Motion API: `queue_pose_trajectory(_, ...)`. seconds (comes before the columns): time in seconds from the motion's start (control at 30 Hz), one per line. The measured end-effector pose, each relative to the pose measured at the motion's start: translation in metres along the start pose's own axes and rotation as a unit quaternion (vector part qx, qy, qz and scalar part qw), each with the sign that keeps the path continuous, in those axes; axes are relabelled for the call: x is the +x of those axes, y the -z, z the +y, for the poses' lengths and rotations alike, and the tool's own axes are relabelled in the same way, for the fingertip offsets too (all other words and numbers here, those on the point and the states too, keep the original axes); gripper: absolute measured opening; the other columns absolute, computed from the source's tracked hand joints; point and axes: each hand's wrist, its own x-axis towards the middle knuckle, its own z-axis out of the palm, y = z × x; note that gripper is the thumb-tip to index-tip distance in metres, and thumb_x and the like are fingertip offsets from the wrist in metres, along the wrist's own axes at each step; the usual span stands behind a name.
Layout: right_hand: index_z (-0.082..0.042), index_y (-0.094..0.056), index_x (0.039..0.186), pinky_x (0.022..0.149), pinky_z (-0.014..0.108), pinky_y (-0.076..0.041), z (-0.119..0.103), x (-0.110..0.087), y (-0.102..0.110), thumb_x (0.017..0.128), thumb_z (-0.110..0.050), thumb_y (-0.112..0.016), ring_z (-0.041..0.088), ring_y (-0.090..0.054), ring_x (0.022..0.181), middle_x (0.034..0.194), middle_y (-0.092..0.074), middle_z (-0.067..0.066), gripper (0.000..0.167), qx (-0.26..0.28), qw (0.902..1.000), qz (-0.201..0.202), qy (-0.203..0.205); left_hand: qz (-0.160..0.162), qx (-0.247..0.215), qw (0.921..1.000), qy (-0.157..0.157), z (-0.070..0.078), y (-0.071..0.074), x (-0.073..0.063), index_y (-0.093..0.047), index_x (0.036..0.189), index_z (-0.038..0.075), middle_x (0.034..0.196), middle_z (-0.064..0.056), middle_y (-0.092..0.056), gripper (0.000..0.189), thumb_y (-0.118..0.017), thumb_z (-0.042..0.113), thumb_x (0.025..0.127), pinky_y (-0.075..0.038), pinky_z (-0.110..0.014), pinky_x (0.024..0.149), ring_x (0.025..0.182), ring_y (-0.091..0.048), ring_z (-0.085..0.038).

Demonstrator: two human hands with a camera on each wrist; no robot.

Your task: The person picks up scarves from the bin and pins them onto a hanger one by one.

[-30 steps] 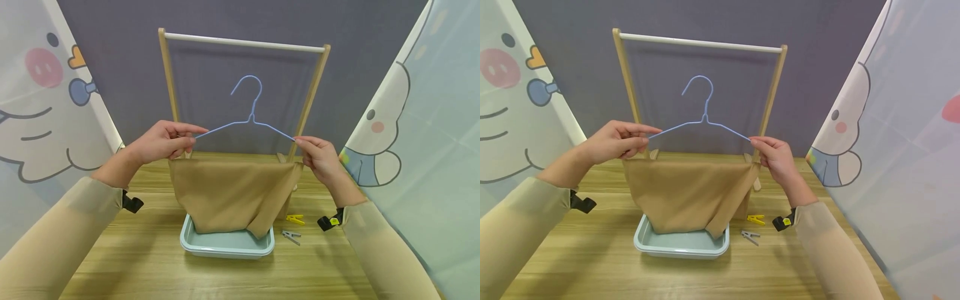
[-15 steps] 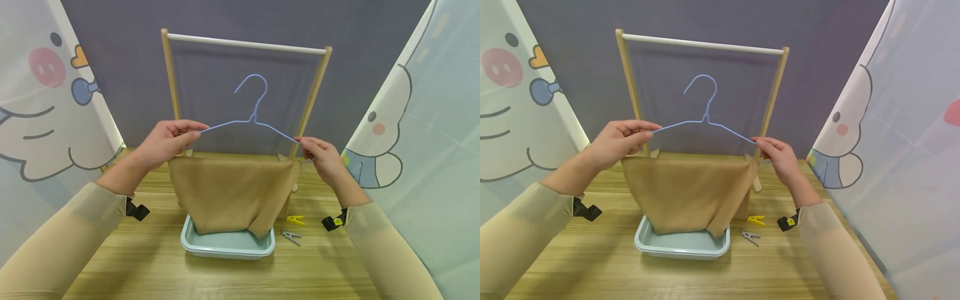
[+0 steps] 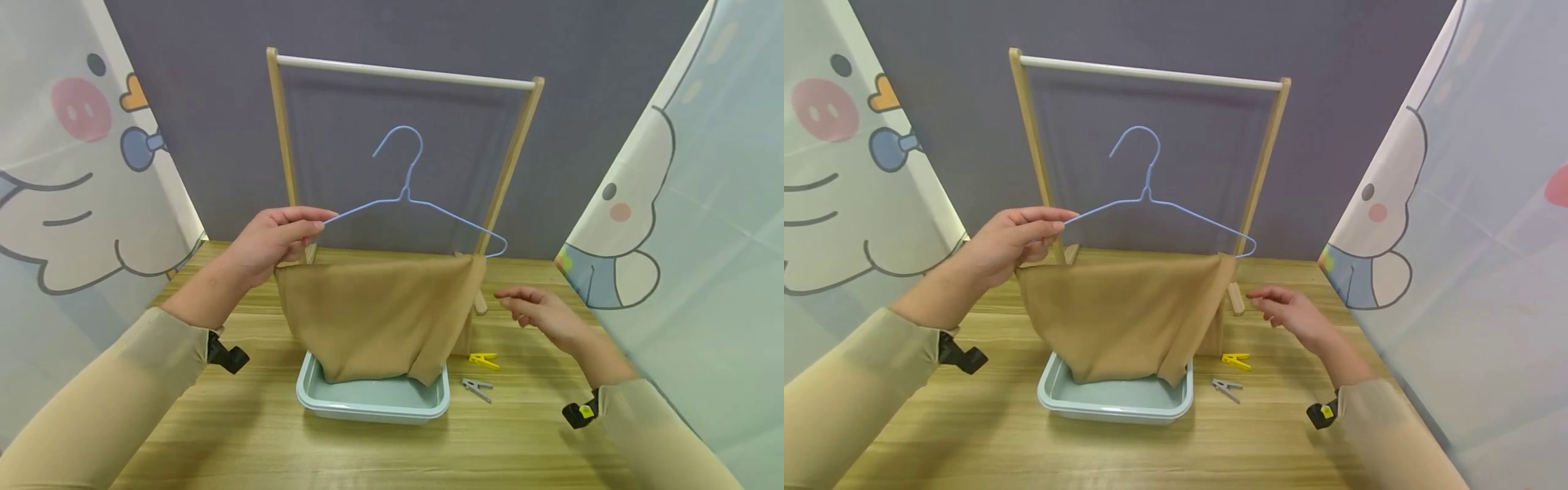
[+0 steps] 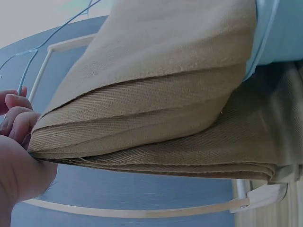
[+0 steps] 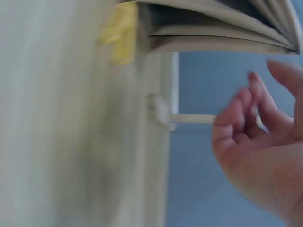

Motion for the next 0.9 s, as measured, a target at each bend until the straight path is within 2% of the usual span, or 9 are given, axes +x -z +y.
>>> queue_pose_trajectory(0.07, 0.005, -0.060, 0.148, 0.079, 0.031, -0.054, 0.011, -0.007, -0.004, 0.111, -0.025, -0.066, 0.017, -0.058, 0.094, 0.111, -0.064, 0.005, 0.047, -0.031, 0.9984, -0.045, -0.014, -0.007, -0.013, 0.9999, 0.002, -0.002, 0.001, 0.000, -0.084, 0.119, 0.018, 0.069, 0.007, -0.045, 0.025, -0.065, 0.006, 0.108, -0.014, -0.031, 0.060, 0.058, -0.022, -0.012)
queue_pose_trajectory(0.13, 0.004, -0.062, 0.147, 0.081, 0.031, -0.055, 0.022, -0.011, -0.008, 0.108, -0.023, -0.070, 0.017, -0.059, 0.099, 0.116, -0.065, 0.008, 0.047, -0.061, 0.9946, -0.081, -0.020, -0.015, -0.021, 0.9997, -0.001, -0.004, 0.002, 0.000, -0.084, 0.120, 0.017, 0.069, 0.007, -0.045, 0.026, -0.064, 0.005, 0.108, -0.013, -0.031, 0.059, 0.059, -0.019, -0.014)
queue_pose_trajectory(0.27, -0.001, -0.066, 0.143, 0.075, 0.026, -0.054, 0.036, -0.017, -0.016, 0.102, -0.020, -0.078, 0.014, -0.060, 0.097, 0.111, -0.065, 0.006, 0.046, -0.087, 0.9874, -0.129, -0.029, -0.022, -0.027, 0.9994, 0.000, -0.008, 0.004, 0.000, -0.084, 0.121, 0.016, 0.067, 0.007, -0.042, 0.027, -0.063, 0.005, 0.108, -0.013, -0.031, 0.059, 0.060, -0.016, -0.015)
queue_pose_trajectory(0.4, -0.003, -0.068, 0.139, 0.070, 0.024, -0.051, 0.044, -0.018, -0.020, 0.098, -0.019, -0.083, 0.014, -0.059, 0.094, 0.110, -0.065, 0.007, 0.046, -0.096, 0.9851, -0.138, -0.036, -0.023, -0.029, 0.9992, 0.012, -0.011, 0.005, 0.001, -0.083, 0.122, 0.017, 0.067, 0.008, -0.043, 0.027, -0.063, 0.005, 0.108, -0.013, -0.030, 0.058, 0.059, -0.018, -0.014)
queue_pose_trajectory(0.63, -0.005, -0.072, 0.134, 0.081, 0.023, -0.049, 0.047, -0.016, -0.027, 0.095, -0.020, -0.086, 0.014, -0.056, 0.098, 0.109, -0.064, 0.007, 0.044, -0.128, 0.9817, -0.140, -0.010, -0.024, -0.046, 0.9985, 0.019, -0.016, 0.006, 0.000, -0.085, 0.117, 0.020, 0.069, 0.007, -0.047, 0.030, -0.061, 0.004, 0.108, -0.013, -0.029, 0.057, 0.057, -0.018, -0.013)
queue_pose_trajectory(0.9, -0.003, -0.074, 0.128, 0.074, 0.022, -0.045, 0.049, -0.014, -0.033, 0.094, -0.015, -0.085, 0.014, -0.053, 0.092, 0.102, -0.060, 0.005, 0.037, -0.124, 0.9842, -0.126, -0.011, -0.032, -0.062, 0.9975, 0.014, -0.019, 0.006, -0.001, -0.084, 0.119, 0.018, 0.070, 0.005, -0.051, 0.031, -0.060, 0.003, 0.109, -0.011, -0.028, 0.055, 0.054, -0.018, -0.012)
